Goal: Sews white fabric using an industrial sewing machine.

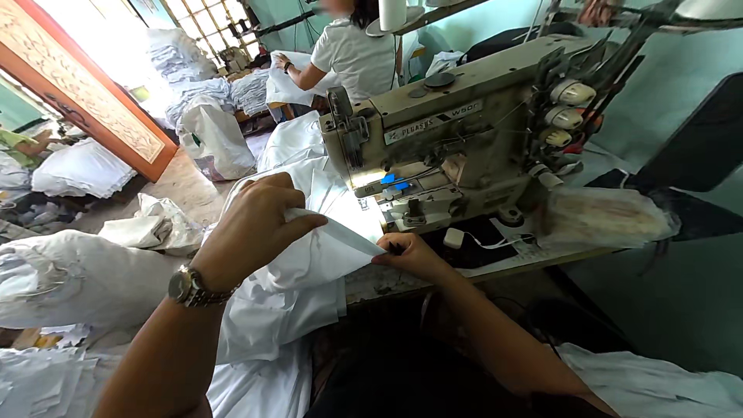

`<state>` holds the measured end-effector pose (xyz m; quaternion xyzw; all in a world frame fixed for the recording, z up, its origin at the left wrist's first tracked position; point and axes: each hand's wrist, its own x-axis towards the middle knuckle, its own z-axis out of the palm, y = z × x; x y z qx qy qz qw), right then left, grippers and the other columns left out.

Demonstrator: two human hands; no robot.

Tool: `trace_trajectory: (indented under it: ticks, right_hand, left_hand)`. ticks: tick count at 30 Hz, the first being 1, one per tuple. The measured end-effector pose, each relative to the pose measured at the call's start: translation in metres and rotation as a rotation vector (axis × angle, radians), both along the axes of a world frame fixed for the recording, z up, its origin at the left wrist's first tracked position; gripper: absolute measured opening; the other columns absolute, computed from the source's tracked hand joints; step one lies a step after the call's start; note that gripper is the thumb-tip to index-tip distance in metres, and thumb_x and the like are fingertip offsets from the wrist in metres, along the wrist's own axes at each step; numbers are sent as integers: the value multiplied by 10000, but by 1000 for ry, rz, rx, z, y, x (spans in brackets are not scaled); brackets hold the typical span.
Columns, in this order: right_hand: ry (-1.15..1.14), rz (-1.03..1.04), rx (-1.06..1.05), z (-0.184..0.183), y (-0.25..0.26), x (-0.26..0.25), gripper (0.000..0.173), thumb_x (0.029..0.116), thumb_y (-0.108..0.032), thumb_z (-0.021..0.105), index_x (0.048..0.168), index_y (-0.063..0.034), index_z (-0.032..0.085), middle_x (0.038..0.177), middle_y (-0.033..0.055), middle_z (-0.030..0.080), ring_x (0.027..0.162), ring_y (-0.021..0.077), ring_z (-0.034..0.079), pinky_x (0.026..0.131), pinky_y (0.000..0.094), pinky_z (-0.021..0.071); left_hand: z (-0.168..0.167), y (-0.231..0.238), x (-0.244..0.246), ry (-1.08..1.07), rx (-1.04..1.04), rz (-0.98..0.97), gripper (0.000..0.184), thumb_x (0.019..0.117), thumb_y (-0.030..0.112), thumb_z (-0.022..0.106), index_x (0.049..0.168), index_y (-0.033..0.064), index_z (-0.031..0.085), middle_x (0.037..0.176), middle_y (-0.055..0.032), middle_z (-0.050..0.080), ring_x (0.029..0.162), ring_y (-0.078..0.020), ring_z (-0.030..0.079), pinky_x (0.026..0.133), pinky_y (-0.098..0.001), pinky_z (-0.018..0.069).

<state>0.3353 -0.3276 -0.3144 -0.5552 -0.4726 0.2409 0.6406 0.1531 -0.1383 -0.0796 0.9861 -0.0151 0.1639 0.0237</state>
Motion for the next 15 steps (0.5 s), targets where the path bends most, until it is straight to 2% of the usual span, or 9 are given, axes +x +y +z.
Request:
trace_trajectory:
  ticks: [2,5,9,12,14,15]
  right_hand:
    - [-22,-5,-5,-2,-1,0,176,872,-205,809,918,-48,743,924,-37,700,753,-48,588,677,130,491]
    - [-33,-9,2,-4,-2,0,184,874,-214,808,933,-50,749,941,-30,711,780,-35,612,700,147,513]
    - [-31,-8,7,-5,-2,-1,169,876,-205,808,921,-52,751,946,-36,723,777,-45,613,698,144,512]
    - [-31,-7,5,-5,-2,-2,165,879,-204,805,915,-52,751,938,-34,723,768,-46,609,691,141,509]
    - [-30,-13,-4,-5,-3,-2,164,883,-200,802,917,-47,753,934,-30,721,771,-41,611,698,144,511]
    - [-28,-17,-9,-5,-3,-3,165,884,-200,803,917,-46,753,936,-28,722,775,-38,617,705,146,518]
  left_hand:
    - [-6,5,6,21,-47,-51,361,894,432,705,664,160,646,824,26,590,847,-158,578,800,-447,447]
    - [-16,16,16,67,-164,-111,355,882,429,733,663,160,657,895,33,648,941,-162,598,833,-441,468]
    - [-23,27,29,144,-240,-95,362,886,433,749,676,154,651,921,40,667,957,-138,601,806,-388,481]
    - [-26,31,38,186,-262,-77,371,886,414,760,699,109,663,938,-4,673,972,-162,606,829,-409,479]
    - [-30,37,45,205,-280,-53,376,890,405,766,714,91,658,921,-24,668,936,-163,614,803,-412,485]
    - [-32,40,48,208,-289,-40,375,896,399,765,719,88,653,880,-22,656,873,-148,614,758,-394,493]
